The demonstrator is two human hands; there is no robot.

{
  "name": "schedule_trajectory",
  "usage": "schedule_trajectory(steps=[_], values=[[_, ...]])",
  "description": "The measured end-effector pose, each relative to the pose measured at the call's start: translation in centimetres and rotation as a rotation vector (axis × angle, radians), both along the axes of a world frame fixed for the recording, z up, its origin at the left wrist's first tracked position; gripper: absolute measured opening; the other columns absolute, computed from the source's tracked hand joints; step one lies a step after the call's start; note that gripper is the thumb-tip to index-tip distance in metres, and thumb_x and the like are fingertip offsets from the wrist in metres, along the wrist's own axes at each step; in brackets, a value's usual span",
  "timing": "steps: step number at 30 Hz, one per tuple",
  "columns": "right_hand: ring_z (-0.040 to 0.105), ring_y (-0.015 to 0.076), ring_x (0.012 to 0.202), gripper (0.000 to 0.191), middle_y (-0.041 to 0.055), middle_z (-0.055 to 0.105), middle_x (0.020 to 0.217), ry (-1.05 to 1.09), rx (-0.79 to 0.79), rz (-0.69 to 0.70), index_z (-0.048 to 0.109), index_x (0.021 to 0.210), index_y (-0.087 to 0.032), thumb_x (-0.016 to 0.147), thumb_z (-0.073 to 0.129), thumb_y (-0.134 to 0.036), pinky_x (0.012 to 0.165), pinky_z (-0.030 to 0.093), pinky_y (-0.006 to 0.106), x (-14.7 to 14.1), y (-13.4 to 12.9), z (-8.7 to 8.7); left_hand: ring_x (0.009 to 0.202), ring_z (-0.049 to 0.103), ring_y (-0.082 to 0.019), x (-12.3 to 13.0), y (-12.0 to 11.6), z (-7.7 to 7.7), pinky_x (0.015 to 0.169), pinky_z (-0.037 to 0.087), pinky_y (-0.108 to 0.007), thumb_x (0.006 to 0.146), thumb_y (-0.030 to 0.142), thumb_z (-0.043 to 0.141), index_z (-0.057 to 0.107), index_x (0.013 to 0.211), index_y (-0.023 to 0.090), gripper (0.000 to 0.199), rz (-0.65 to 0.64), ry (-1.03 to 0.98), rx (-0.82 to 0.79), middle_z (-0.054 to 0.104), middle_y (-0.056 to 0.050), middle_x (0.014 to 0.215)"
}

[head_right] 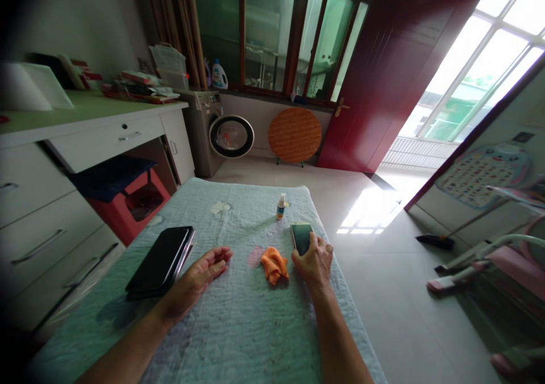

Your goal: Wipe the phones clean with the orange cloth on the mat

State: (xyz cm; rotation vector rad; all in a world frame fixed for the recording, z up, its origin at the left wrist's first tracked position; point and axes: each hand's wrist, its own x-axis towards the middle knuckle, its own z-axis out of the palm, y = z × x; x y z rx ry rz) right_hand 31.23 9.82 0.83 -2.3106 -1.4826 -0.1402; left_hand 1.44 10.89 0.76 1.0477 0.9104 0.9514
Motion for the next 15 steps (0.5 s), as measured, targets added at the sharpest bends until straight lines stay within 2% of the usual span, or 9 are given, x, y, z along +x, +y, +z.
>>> schedule_trajectory(steps=[4, 9, 15], values=[[0.049, 0.0329, 0.107, 0.069, 0.0163, 0.058, 0.123, 0.002, -0.036, -0.013, 0.051, 0.134, -0.009, 0.073, 0.059, -0.039, 0.094, 0.035, 0.040, -0.3, -0.3, -0.1, 0.127, 0.049, -0.029, 0.0, 0.0, -0.2, 0.111, 0.034, -0.044, 0.075, 0.044, 0.075, 0.057, 0.121, 0.020, 0.054, -0.018, -0.003, 0.008, 0.060, -0.012, 0.125], [0.048, 0.0369, 0.110, 0.076, 0.0194, 0.055, 0.126, 0.016, -0.072, -0.055, 0.047, 0.138, -0.009, 0.073, 0.059, -0.046, 0.091, 0.037, 0.043, -0.9, -0.6, 0.1, 0.124, 0.052, -0.029, 0.0, 0.0, -0.1, 0.110, 0.036, -0.044, 0.076, 0.042, 0.075, 0.058, 0.120, 0.020, 0.052, -0.023, 0.009, 0.021, 0.062, -0.012, 0.123], [0.050, 0.0348, 0.110, 0.072, 0.0190, 0.057, 0.121, 0.029, -0.095, -0.061, 0.046, 0.138, -0.009, 0.075, 0.058, -0.040, 0.091, 0.038, 0.041, -1.2, -0.4, 0.2, 0.124, 0.052, -0.029, 0.1, 0.0, 0.2, 0.109, 0.037, -0.045, 0.074, 0.041, 0.076, 0.059, 0.119, 0.019, 0.053, -0.030, 0.033, 0.033, 0.062, -0.012, 0.123]])
